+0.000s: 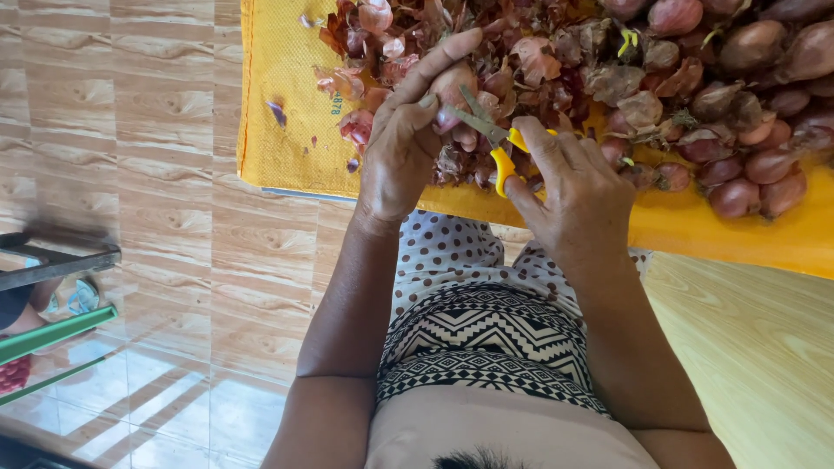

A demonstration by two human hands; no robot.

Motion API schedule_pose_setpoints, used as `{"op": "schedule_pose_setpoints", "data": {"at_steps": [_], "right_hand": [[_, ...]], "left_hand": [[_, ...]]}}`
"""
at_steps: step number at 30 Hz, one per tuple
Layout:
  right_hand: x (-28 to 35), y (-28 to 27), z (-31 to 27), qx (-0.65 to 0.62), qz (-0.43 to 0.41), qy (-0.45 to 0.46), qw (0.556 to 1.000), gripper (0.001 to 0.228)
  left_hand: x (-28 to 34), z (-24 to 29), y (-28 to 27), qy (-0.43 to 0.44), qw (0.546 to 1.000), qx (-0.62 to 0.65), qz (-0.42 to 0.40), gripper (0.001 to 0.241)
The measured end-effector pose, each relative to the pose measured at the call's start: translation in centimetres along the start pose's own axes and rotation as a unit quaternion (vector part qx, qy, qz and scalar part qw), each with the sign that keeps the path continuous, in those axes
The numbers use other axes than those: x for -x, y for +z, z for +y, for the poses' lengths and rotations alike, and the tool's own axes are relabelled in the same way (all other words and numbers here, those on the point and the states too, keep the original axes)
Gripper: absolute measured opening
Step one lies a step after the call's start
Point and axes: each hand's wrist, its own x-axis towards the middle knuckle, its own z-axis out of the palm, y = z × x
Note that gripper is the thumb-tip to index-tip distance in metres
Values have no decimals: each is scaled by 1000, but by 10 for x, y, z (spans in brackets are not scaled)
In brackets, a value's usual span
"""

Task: Peeling small onions by snipping ends with scissors and removing skins by hand

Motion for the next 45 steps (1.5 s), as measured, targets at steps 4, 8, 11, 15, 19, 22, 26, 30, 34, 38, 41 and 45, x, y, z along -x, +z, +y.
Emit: {"op": "schedule_pose_setpoints", "data": {"at_steps": [4,8,11,15,19,22,26,30,34,38,41,45], "right_hand": [[3,3,3,-39,24,3,999,43],[1,0,4,-119,45,28,992,40],[-6,-8,-4,-189,-37,78,978,46],[-3,-1,-3,-155,-45,43,986,48],[-2,-1,-5,-71,-37,30,996,52],[-2,-1,-4,-54,-22,25,998,52],[-2,-2,-6,-85,-11,35,996,47],[-3,-2,-8,-203,-26,51,977,39],[-4,-3,-14,-459,-135,178,860,41],[-5,0,-16,-435,-120,202,869,43],[0,7,-10,-495,-119,189,839,38],[3,9,-4,-717,-162,280,618,23]], "left_hand": [[0,-2,-6,-5,999,27,-15,49],[0,-8,-14,-2,998,62,-16,40],[-2,-6,-11,0,1000,30,1,40],[-2,-4,0,23,999,-44,2,31],[-3,-6,5,31,992,-119,40,35],[-2,-10,7,42,984,-160,65,35],[-2,-10,16,70,968,-210,120,34],[-4,-15,12,96,965,-203,135,35],[-4,-16,13,153,913,-346,151,31],[-5,-21,12,228,791,-544,163,24],[-2,-12,21,224,787,-550,169,20],[-2,-13,17,229,782,-556,165,22]]}}
